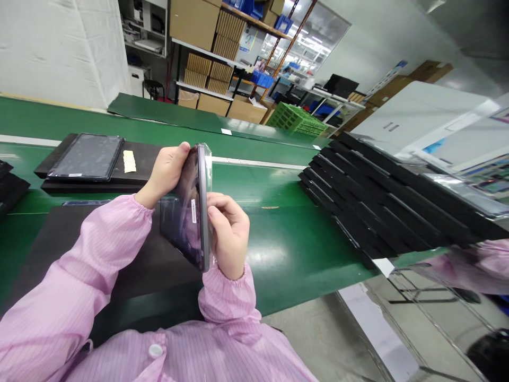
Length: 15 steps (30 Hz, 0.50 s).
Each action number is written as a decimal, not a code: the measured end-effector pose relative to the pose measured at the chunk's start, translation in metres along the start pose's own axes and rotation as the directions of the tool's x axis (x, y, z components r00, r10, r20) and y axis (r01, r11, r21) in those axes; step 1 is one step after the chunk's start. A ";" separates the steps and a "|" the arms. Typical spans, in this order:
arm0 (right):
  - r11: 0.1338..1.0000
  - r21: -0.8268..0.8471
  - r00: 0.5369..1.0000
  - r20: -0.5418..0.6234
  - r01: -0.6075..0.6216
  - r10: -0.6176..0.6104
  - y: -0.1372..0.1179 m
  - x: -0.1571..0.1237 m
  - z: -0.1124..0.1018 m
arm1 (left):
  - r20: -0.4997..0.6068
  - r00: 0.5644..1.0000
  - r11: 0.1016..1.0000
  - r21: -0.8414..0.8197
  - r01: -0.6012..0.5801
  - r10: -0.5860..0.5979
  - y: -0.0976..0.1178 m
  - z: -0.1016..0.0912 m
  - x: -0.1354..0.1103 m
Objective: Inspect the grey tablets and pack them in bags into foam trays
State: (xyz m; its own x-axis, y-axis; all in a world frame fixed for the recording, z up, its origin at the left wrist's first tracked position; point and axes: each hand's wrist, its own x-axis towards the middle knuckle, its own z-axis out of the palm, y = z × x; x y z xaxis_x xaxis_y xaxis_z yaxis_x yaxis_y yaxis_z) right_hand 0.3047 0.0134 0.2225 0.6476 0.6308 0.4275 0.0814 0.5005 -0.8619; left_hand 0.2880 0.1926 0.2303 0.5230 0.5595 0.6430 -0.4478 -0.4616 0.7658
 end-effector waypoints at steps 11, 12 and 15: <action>0.990 -0.007 0.990 0.004 -0.143 0.143 -0.007 0.004 -0.033 | -0.008 0.992 0.977 0.172 -0.124 0.127 0.015 0.010 -0.009; 0.989 -0.024 0.989 0.013 -0.148 0.148 -0.008 0.003 -0.032 | -0.021 0.991 0.976 0.178 -0.128 0.134 0.015 0.011 -0.010; 0.978 -0.139 0.981 0.088 -0.157 0.170 -0.017 -0.004 -0.027 | -0.138 0.980 0.976 0.185 -0.116 0.143 0.011 0.014 -0.017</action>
State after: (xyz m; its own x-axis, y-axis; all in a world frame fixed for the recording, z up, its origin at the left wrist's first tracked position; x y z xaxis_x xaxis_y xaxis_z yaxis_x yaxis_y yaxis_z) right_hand 0.3216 -0.0139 0.2280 0.5829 0.7564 0.2968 0.0830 0.3079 -0.9478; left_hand 0.2840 0.1683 0.2278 0.3481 0.5776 0.7384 -0.3637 -0.6428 0.6742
